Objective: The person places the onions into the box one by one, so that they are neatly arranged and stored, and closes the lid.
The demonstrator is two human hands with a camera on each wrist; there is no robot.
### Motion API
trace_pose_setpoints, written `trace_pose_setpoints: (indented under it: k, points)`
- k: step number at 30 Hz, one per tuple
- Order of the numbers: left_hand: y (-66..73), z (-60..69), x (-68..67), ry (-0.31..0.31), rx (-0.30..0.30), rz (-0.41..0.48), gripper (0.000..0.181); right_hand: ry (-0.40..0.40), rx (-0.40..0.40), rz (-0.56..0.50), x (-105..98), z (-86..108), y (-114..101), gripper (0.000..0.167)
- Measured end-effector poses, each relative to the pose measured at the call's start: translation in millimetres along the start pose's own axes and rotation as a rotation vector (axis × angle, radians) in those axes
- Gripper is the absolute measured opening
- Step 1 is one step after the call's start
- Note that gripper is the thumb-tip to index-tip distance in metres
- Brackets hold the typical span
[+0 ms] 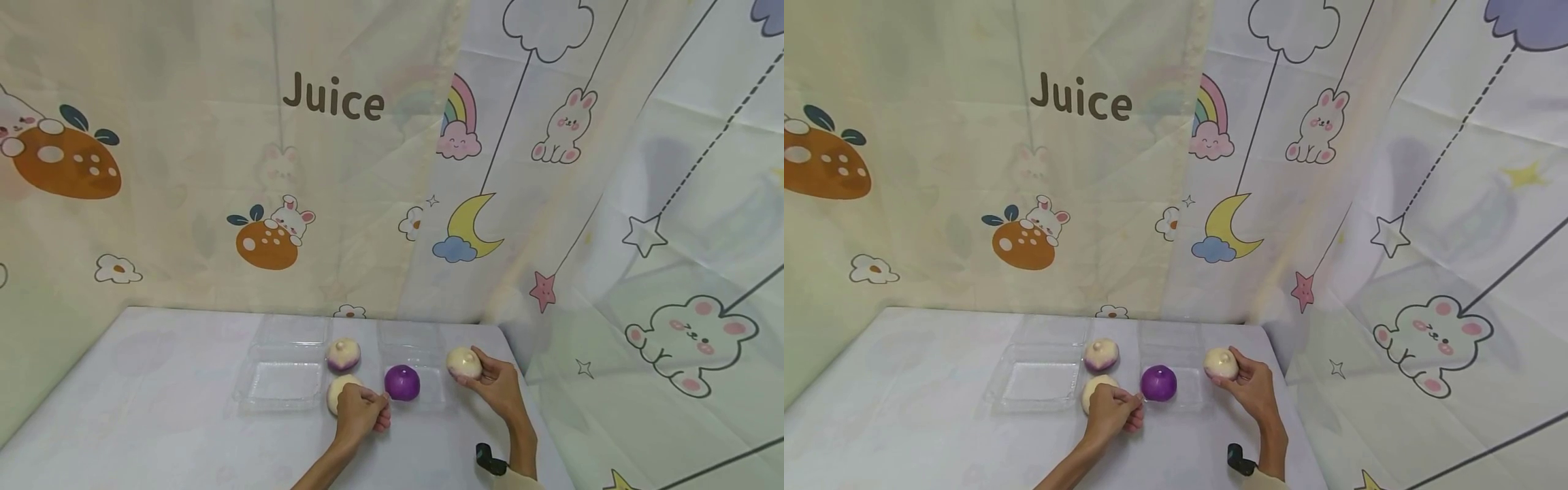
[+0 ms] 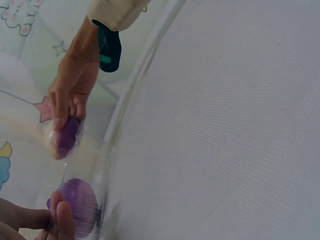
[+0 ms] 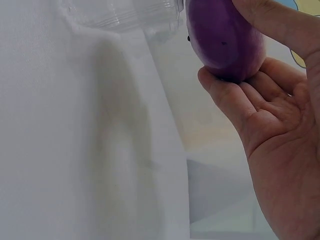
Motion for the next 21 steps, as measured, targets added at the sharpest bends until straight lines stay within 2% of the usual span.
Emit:
trace_pose_setpoints:
  k: [21]
  points:
    - [0.7,0.7,-0.1,0.001,-0.005,0.009,0.021,-0.016,-0.009,-0.047,11.6,-1.6,-5.7,0.080]
Point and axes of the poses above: each hand's wrist, its own z-axis away from the middle knuckle, its own x-axis out of the palm, y = z × x, the point moved 10 cm from there along -z, towards the middle knuckle, and after that the axes turned 1 degree about -y, right-handed, at the moved point
